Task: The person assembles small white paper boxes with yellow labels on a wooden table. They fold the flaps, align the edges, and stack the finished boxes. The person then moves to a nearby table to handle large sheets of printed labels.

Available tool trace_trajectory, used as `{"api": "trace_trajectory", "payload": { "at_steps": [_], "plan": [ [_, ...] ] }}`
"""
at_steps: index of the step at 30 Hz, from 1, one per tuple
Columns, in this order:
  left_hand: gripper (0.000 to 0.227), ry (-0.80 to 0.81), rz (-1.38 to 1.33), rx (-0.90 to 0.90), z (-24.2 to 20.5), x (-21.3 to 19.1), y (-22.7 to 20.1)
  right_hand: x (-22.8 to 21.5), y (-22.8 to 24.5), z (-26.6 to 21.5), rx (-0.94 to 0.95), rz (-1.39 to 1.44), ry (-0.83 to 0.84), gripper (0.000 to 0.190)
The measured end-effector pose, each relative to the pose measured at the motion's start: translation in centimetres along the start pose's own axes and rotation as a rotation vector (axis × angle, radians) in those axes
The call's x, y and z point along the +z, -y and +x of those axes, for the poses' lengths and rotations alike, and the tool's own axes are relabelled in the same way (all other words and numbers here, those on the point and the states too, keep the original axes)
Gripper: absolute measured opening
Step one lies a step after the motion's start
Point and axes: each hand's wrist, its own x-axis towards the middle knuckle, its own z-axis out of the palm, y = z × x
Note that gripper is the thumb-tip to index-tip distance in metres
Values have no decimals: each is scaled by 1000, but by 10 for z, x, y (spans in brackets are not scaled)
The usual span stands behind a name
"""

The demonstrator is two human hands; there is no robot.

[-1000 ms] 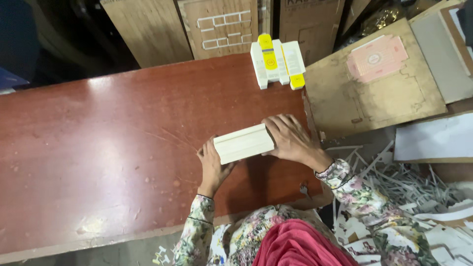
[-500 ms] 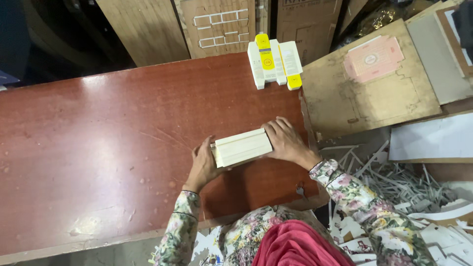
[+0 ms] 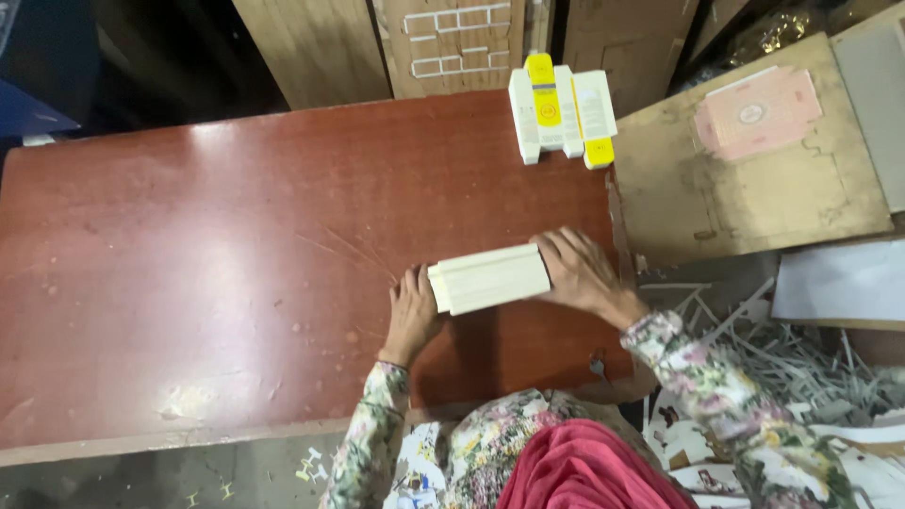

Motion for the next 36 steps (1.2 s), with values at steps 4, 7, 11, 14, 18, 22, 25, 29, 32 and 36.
{"api": "trace_trajectory", "payload": {
  "at_steps": [4, 7, 11, 14, 18, 22, 25, 29, 32, 36],
  "plan": [
    [119, -99, -17, 12, -7, -9, -27, 2, 8, -5, 46, -99, 29, 118],
    [122, -121, -10, 66, -4, -15, -30, 2, 10, -12, 10, -165, -7, 125],
    [108, 45, -19, -34, 0, -13, -25, 2, 4, -9, 9, -65, -22, 99],
    [101, 111, 83, 16, 1, -14, -17, 1, -1, -9, -59, -37, -78, 84],
    [97, 0, 38, 87, -4, -25, -15, -5, 8, -17, -124, -193, -253, 74],
    [94, 58, 55, 49, -18, -19, -18, -11, 16, -26, -124, -53, -240, 78],
    [94, 73, 52, 65, -17, -11, -14, -9, 19, -26, -75, -48, -177, 73],
    [98, 40, -25, 90, 0, -18, -12, -13, 19, -20, -56, -6, -196, 76],
    [98, 127, -73, 116, 18, -39, -10, -15, 15, -14, 86, 75, -121, 80],
    [111, 284, -361, 173, 65, -59, 9, -12, -9, -21, 365, 471, -58, 76]
  ]
}}
